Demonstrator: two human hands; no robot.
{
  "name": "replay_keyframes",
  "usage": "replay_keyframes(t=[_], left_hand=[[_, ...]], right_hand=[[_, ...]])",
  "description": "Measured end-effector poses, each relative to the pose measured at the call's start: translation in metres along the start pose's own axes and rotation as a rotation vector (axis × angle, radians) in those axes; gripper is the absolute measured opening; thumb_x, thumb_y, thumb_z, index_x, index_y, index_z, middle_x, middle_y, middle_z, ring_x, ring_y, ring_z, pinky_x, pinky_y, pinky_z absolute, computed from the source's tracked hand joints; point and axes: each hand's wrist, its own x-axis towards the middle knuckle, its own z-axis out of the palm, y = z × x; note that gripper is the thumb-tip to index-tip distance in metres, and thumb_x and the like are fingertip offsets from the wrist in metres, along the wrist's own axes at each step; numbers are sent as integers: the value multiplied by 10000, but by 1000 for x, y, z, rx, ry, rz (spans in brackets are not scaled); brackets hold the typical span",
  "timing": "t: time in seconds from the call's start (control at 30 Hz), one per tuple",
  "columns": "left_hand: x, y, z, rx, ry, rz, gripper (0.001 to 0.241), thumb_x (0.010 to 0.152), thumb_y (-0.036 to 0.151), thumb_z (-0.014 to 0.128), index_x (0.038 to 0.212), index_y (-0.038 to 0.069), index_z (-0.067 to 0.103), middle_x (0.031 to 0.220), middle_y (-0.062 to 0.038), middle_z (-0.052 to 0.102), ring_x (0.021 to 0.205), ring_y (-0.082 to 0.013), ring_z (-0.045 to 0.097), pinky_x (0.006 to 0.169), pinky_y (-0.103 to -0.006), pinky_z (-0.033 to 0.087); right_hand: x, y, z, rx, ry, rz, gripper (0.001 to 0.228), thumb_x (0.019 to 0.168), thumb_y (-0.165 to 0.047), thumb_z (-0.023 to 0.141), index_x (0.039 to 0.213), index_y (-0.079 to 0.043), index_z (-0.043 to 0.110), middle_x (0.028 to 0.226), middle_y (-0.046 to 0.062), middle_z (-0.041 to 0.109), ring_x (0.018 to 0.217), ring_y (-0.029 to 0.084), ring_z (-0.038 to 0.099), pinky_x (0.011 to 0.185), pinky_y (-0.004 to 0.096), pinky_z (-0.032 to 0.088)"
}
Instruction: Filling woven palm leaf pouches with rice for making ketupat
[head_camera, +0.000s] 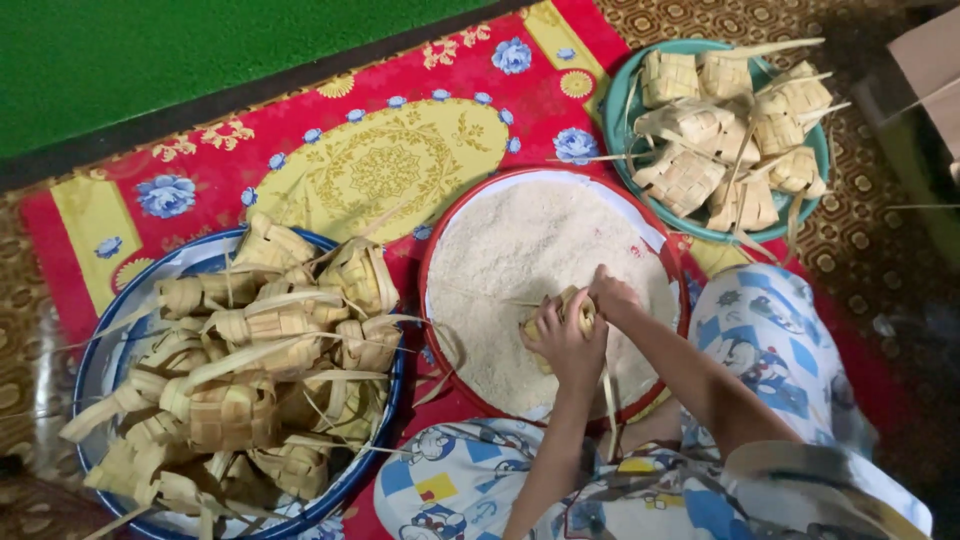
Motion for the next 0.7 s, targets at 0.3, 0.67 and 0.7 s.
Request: replay_keyframes(t=[0.3,0.67,0.7], left_hand=[[1,-8,-6,-72,-41,35,449,800,396,705,1246,342,689,1153,-51,572,1269,-308,514,995,-691,233],[3,-11,-10,-29,-25,71,437,808,394,632,1242,359,671,1152,-45,559,1287,-286,489,1006,-666,217],[4,-11,-13,-38,-15,70,437,808,394,632,1242,359,671,1152,-45,559,1287,-286,489,1006,-666,217]], right_hand=[[-6,-3,-6,-67,6,-12,282,937,-278,538,1134,-141,390,1058,205,723,1065,469,717,895,576,568],[3,2,6,-22,-10,24,253,946,-256,472,1148,-161,351,1053,236,732,1083,514,705,924,594,549],[0,-1,3,-31,-1,20,253,946,-256,472,1148,-161,351,1053,236,732,1083,514,705,924,594,549]])
